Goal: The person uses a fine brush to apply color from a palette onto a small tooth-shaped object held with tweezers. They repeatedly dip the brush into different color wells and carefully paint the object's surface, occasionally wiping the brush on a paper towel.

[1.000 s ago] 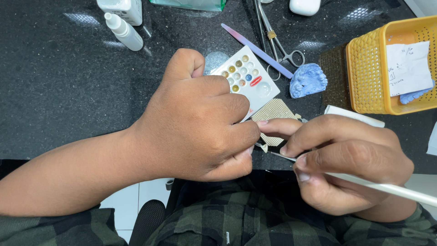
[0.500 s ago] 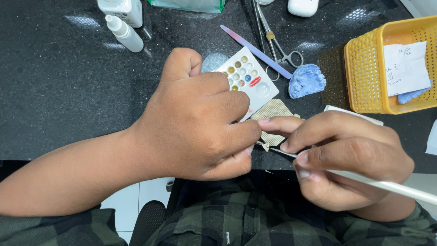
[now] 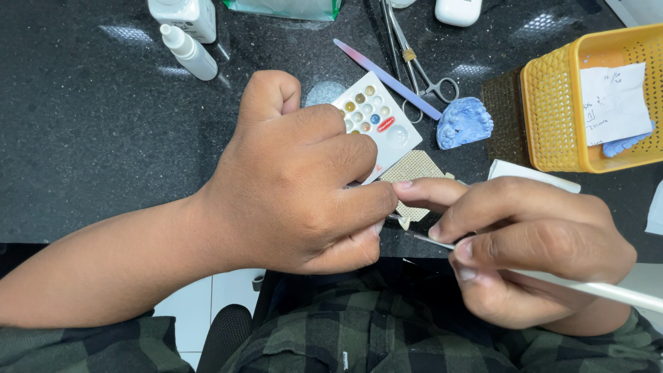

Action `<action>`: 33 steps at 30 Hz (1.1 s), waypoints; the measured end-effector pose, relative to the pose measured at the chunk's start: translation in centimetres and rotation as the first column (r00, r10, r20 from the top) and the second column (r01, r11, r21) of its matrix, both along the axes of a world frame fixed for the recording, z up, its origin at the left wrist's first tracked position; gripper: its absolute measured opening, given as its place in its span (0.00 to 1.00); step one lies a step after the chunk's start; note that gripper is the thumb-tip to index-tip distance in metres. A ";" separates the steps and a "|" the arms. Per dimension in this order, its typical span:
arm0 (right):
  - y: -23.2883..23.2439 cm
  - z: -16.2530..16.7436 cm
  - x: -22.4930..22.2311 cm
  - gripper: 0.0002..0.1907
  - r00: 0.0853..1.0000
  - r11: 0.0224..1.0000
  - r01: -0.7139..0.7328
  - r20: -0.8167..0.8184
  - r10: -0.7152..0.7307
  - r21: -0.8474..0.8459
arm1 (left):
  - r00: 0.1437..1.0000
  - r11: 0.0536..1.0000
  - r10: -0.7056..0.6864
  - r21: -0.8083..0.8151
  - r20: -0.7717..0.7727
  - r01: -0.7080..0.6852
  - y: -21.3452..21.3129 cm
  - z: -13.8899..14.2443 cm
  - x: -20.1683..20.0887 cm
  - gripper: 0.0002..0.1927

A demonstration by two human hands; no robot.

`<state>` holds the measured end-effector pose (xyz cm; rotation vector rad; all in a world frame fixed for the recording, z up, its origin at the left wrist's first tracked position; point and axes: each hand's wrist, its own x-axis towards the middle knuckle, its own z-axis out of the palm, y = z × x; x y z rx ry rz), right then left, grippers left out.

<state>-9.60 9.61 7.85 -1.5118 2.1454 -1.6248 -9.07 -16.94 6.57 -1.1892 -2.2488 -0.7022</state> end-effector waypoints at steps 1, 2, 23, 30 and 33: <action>0.3 0.3 -0.1 0.08 1.000 1.000 -0.015 0.007 0.015 0.019 | 1.000 1.000 -0.001 0.003 0.004 0.001 0.0 0.1 0.0 0.12; 0.5 0.6 -0.1 0.08 0.999 0.999 -0.030 0.014 0.030 0.038 | 1.000 1.000 -0.003 0.006 0.004 0.003 0.0 0.1 0.0 0.12; -0.5 -0.3 0.1 0.07 0.998 0.999 0.043 0.037 -0.042 -0.017 | 0.999 1.000 -0.030 -0.004 0.035 0.030 0.2 0.5 0.0 0.13; -0.6 0.4 0.4 0.07 0.999 0.996 0.044 0.011 -0.045 0.075 | 0.999 0.999 -0.034 -0.006 0.041 0.034 0.3 0.4 0.0 0.14; -0.6 0.6 0.4 0.07 0.998 0.997 0.028 0.051 -0.032 0.072 | 0.998 0.999 -0.037 -0.007 0.048 0.038 0.2 0.4 0.0 0.14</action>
